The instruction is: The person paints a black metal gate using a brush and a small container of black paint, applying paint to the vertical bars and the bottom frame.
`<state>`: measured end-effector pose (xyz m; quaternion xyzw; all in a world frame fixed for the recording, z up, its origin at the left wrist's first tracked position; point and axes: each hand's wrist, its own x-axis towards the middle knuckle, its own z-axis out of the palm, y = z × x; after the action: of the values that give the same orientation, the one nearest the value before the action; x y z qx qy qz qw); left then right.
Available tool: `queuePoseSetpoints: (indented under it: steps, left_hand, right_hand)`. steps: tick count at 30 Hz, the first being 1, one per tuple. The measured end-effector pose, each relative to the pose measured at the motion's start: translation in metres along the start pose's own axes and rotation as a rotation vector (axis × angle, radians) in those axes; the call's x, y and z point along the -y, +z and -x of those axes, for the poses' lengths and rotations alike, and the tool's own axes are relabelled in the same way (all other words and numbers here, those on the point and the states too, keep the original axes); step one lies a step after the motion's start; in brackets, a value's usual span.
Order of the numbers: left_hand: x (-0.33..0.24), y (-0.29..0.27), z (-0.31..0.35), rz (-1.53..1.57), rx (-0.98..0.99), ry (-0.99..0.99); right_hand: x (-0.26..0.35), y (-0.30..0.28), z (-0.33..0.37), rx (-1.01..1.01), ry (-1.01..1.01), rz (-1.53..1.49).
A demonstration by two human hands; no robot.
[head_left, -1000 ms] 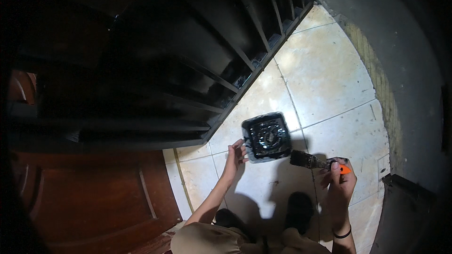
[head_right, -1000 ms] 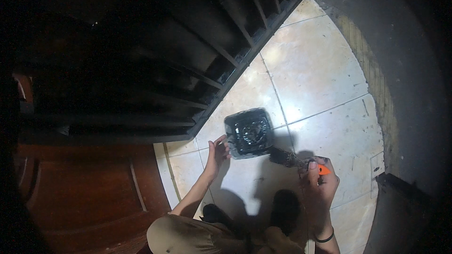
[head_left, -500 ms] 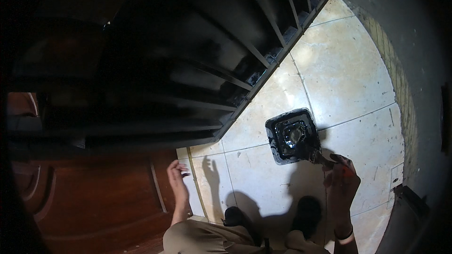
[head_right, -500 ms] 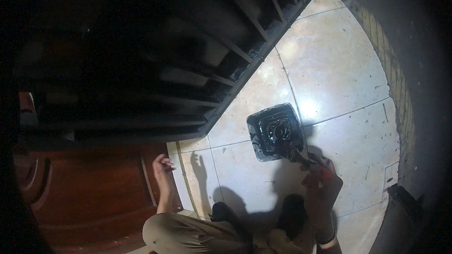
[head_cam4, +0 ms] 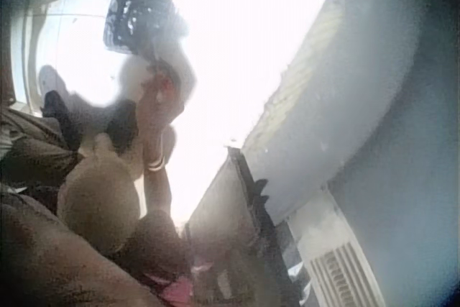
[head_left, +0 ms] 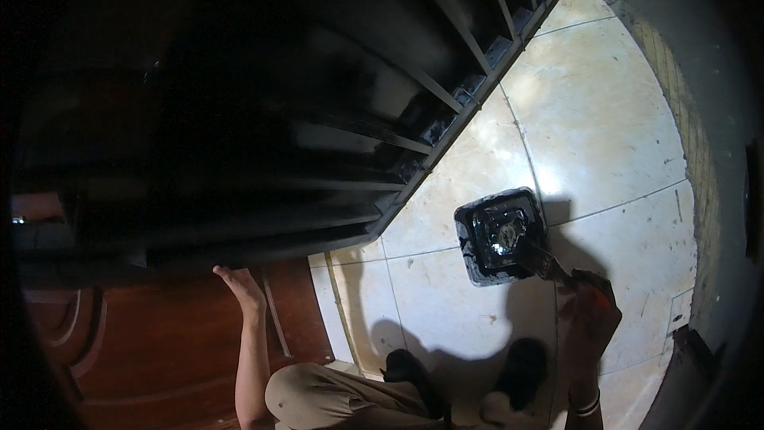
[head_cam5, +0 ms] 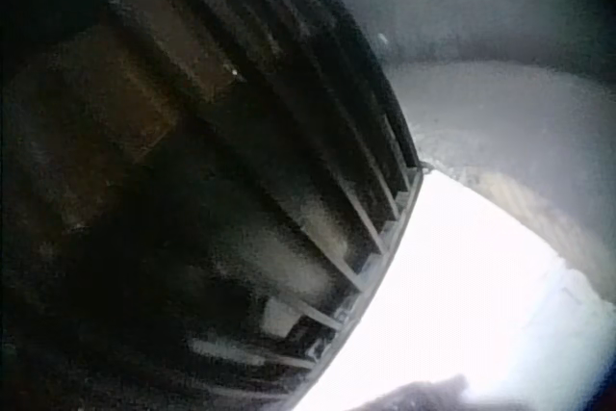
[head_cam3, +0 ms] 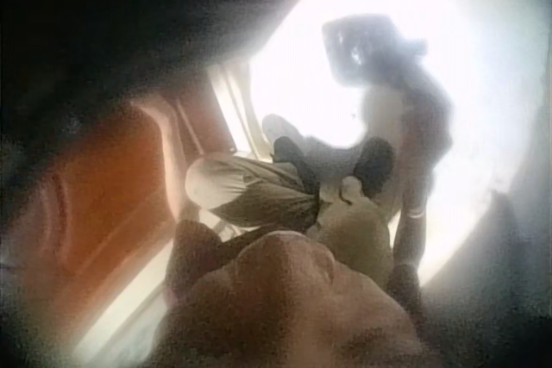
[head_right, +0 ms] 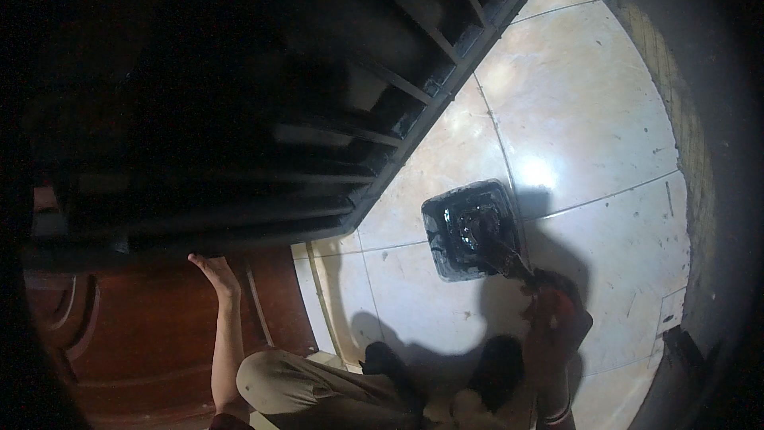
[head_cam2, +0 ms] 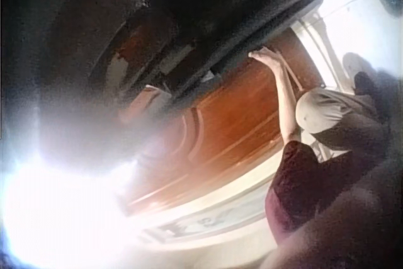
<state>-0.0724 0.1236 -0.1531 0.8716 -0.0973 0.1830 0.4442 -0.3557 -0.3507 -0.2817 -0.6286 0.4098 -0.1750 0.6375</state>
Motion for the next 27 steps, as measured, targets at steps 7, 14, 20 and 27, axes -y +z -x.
queuePoseSetpoints:
  steps: [7, 14, 20, 27]
  left_hand:
    - [0.092, -0.052, 0.004, -0.403, -0.235, 0.081]
    - [0.015, -0.014, -0.006, 0.147, -0.065, -0.204]
    - [0.03, -0.003, -0.031, 0.196, -0.099, -0.166]
    - [0.028, 0.054, -0.068, 0.278, -0.086, -0.183]
  right_hand:
    - [-0.008, 0.001, -0.012, -0.03, 0.081, 0.034]
    - [0.055, 0.011, -0.026, 0.125, 0.2, 0.141]
    - [0.068, 0.016, -0.029, 0.162, 0.058, 0.075]
    - [0.09, 0.021, -0.021, 0.07, 0.103, 0.144]
